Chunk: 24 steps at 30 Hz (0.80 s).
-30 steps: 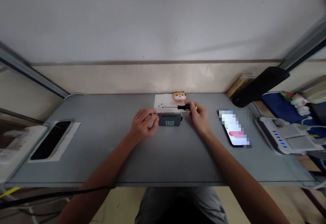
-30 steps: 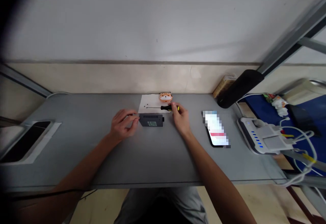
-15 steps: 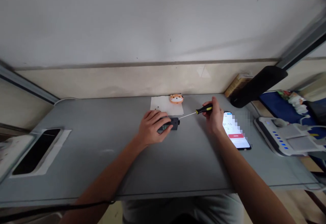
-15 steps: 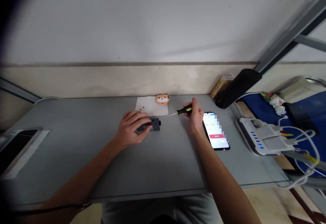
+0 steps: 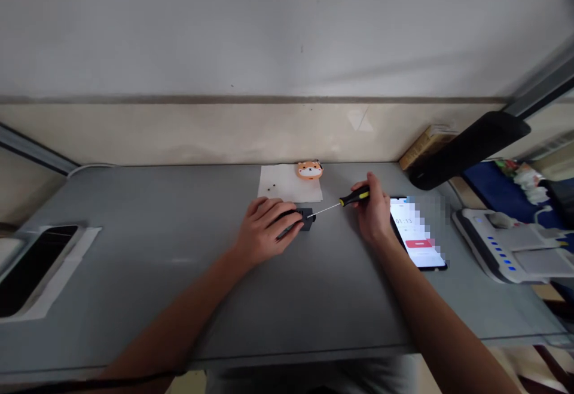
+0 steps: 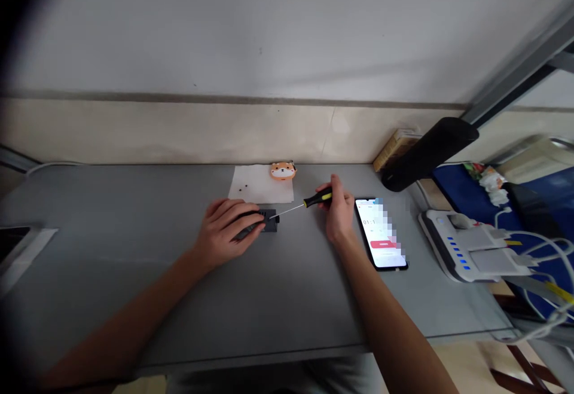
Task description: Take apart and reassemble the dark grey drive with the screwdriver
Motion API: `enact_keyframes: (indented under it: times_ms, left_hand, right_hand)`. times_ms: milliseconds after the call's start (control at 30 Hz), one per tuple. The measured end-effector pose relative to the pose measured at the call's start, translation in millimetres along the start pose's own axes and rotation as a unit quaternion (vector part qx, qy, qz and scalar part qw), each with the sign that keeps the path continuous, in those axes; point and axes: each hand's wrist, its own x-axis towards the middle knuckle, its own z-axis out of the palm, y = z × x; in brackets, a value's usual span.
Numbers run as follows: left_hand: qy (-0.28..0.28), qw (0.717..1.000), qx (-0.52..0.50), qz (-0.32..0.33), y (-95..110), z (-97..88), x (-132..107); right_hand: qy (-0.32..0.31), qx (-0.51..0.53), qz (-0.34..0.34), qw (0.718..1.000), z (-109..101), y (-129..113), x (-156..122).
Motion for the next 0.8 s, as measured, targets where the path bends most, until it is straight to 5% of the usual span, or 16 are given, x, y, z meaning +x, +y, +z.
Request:
enact_keyframes:
  times_ms: [333,600,800]
  left_hand:
    - [-0.002,0.998,0.044,0.034,5,-2.4,5]
    - [-0.022,0.998,0.047,0.033,8,-2.8,5]
    - [-0.041,0.997,0.05,0.052,7,-3.2,2]
  right_hand:
    - [-0.027,-0.037,-0.028,0.999,-1,5,0]
    - [0.014,-0.021,-0.031,0.999,-3,0,2]
    - [-0.16,-0.167,-0.117,0.966,3,10,-6]
